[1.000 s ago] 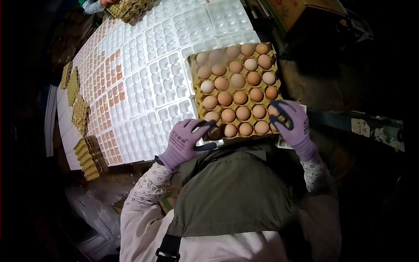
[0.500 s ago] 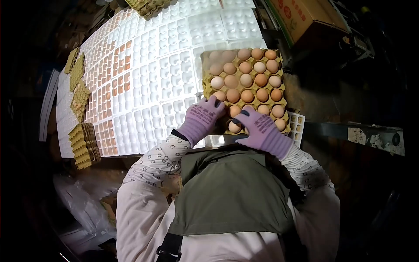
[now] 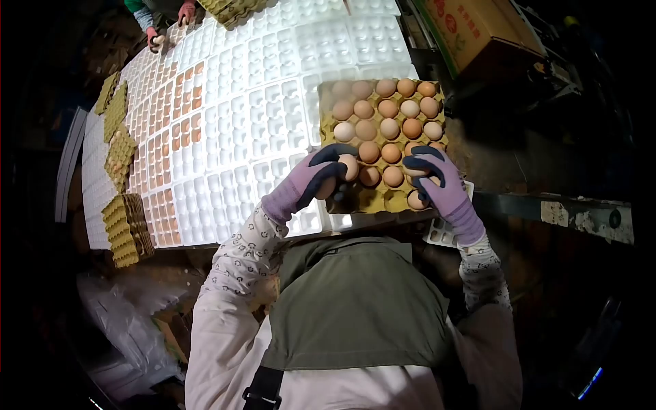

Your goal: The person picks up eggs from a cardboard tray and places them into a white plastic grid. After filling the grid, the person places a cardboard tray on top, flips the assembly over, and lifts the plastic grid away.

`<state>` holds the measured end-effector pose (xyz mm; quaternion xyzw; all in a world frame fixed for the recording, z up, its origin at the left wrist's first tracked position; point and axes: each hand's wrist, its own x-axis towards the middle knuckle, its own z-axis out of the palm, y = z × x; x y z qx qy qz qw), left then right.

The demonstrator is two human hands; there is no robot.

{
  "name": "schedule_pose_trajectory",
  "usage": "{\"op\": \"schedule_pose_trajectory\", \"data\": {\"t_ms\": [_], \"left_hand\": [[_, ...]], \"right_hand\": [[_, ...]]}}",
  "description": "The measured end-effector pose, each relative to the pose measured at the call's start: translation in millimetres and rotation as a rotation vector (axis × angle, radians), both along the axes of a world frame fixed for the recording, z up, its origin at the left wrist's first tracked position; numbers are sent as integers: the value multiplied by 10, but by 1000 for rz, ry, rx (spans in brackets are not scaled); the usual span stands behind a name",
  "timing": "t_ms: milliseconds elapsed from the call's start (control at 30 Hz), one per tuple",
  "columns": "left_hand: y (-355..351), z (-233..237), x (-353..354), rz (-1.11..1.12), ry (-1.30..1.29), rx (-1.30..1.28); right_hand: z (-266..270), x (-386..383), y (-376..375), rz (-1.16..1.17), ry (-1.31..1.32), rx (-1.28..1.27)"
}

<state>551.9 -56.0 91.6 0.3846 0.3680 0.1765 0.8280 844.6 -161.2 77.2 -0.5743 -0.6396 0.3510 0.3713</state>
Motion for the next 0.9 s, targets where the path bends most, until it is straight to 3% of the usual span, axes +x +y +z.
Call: {"op": "schedule_pose_trajectory", "data": {"t_ms": [33, 100, 233, 300, 400, 467, 500, 567, 600, 667, 700, 767, 833, 867, 900], "left_hand": [[-14, -38, -4, 37, 16, 33], [-32, -199, -19, 111, 50, 95], [-42, -192, 88, 94, 220, 391], [-61, -180, 179, -28, 466, 830], [-159, -122, 227, -220, 702, 1258], [-269, 171, 371, -395, 907, 1471], [-285, -1, 442, -356, 929, 1542], [-306, -357, 598, -269, 944, 1735], [-297, -343, 678, -217, 942, 1863], [-238, -281, 651, -354, 959, 1816], [-213, -198, 635, -421, 963, 1791], [-156, 48, 318, -76, 858, 1397], [-12, -197, -184, 255, 161, 408], [0, -200, -511, 264, -91, 13], [-66, -383, -698, 398, -228, -84]], "right_hand": [[132, -141, 28, -19, -236, -47], [249, -350, 54, -17, -756, 117], [144, -430, 153, 73, -993, 36], [131, -446, 179, 110, -1044, 25], [140, -460, 171, 111, -1027, 22], [129, -403, 125, -25, -844, 100], [123, -344, 98, -85, -757, 138], [143, -231, 40, -188, -293, 69], [185, -172, 53, -218, 128, -160], [336, -196, 10, -317, 861, -497], [-9, -49, -33, -256, 1103, -537], [66, -257, 55, -173, 1462, -547], [67, -469, 133, -54, 1653, -573], [93, -621, 194, -32, 1709, -620], [59, -779, 230, -57, 1705, -644]]}}
